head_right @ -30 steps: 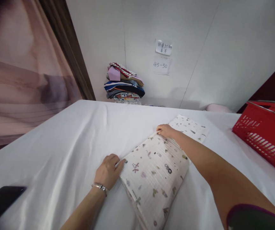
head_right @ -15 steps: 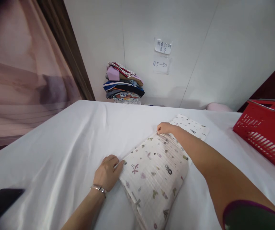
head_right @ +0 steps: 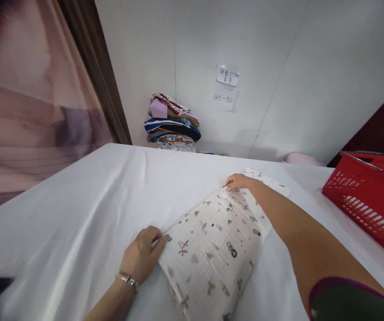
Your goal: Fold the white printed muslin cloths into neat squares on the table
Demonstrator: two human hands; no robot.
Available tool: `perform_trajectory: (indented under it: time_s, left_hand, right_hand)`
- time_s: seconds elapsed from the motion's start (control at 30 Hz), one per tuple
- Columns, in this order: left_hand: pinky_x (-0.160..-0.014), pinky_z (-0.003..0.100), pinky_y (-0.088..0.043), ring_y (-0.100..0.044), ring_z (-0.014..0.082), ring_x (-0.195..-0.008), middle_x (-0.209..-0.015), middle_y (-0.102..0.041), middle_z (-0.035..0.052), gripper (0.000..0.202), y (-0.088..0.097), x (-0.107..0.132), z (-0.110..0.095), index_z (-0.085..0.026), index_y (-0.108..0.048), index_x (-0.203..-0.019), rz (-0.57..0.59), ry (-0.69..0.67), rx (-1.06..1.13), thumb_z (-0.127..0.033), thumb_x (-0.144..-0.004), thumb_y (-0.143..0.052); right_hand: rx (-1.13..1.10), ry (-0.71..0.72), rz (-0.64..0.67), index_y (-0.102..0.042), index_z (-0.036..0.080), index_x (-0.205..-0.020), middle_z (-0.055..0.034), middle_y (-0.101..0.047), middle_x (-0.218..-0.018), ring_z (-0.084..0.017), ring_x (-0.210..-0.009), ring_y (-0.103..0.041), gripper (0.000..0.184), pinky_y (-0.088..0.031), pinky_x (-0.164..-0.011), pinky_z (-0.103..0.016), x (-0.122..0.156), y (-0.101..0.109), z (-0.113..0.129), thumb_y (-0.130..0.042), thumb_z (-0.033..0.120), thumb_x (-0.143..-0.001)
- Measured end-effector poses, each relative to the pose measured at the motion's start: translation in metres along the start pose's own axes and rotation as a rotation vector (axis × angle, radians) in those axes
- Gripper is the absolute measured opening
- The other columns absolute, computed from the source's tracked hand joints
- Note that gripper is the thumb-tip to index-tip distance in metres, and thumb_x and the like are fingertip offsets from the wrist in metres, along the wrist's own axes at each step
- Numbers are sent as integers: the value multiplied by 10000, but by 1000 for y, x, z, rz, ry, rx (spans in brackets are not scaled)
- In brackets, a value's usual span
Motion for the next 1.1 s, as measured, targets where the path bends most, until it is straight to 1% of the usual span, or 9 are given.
perform_trajectory:
  time_s: [0.1, 0.23, 0.37, 0.53, 0.67, 0.77, 0.83, 0.97, 1.1]
  left_hand:
    - [-643, 287, -401, -540, 166, -784, -781, -575, 3, 214, 0, 0, 1, -213, -518, -713, 5, -1, 1, -356, -843, -427]
    - [-649, 288, -402, -540, 163, -773, -765, -571, 4, 234, -1, -1, 2, -211, -513, -710, 7, -21, -2, -376, -848, -420]
    - [-645, 291, -402, -543, 166, -763, -758, -570, 5, 255, -1, -1, 2, -214, -503, -706, -3, -24, -7, -395, -854, -401]
    - [-642, 299, -403, -541, 170, -759, -758, -572, 12, 267, -1, -1, 2, -218, -502, -699, 1, -5, 5, -414, -845, -394]
    - [-645, 301, -401, -540, 170, -755, -755, -570, 11, 265, 1, 0, 0, -218, -495, -697, -6, -1, 5, -407, -847, -387]
    - [-646, 298, -403, -542, 172, -749, -748, -571, 13, 258, 2, 0, -1, -220, -502, -699, -22, 10, 3, -403, -844, -392]
    - [-650, 293, -406, -546, 170, -752, -755, -577, 10, 241, 2, 0, -1, -222, -518, -719, -25, 19, 7, -396, -840, -404]
    - [-672, 286, -413, -560, 171, -800, -809, -596, 7, 187, -3, 0, 5, -230, -543, -802, -12, 28, 11, -378, -833, -433]
    - [-710, 292, -421, -568, 175, -844, -845, -610, 17, 176, -6, -1, 8, -228, -552, -860, 4, 20, 23, -355, -840, -432]
  right_hand:
    - [21, -3, -7, -679, 232, -949, -38, -662, -1043, -253, -983, -581, 369, -439, -806, -296, -5, 5, -9, -650, 344, -599]
    - [9, 2, 12, -684, 214, -913, -36, -674, -1005, -231, -947, -597, 319, -449, -776, -268, -11, 6, -13, -627, 250, -601]
    - [-31, -1, -3, -678, 205, -939, -42, -658, -1059, -209, -946, -601, 311, -460, -760, -247, -16, 1, -13, -579, 216, -644]
    - [-39, -23, -104, -620, 206, -1091, -53, -583, -1203, -216, -1055, -552, 408, -439, -860, -274, -13, -2, -18, -564, 218, -687]
    - [7, -59, -250, -545, 199, -1196, -72, -446, -1347, -257, -1221, -408, 513, -329, -1007, -350, 0, -2, -20, -608, 303, -697]
    - [49, -118, -396, -423, 193, -1307, -72, -319, -1431, -232, -1323, -248, 533, -230, -1071, -360, 12, -14, -18, -495, 330, -797]
    - [74, -161, -451, -354, 167, -1347, -99, -276, -1449, -234, -1342, -201, 532, -210, -1076, -379, 17, -29, -16, -402, 359, -853]
    - [104, -203, -409, -299, 163, -1372, -105, -226, -1473, -247, -1358, -145, 533, -164, -1073, -454, 17, -51, -11, -271, 423, -907]
    - [96, -240, -403, -240, 161, -1399, -103, -162, -1492, -228, -1363, -126, 558, -170, -1069, -445, 21, -53, -7, -243, 432, -910]
Point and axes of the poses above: each hand's wrist, its own x-axis away from the middle knuckle, its own y-axis out of the back of the hand, z = x × y, the point moved 5 cm from there along -x, towards the middle knuckle
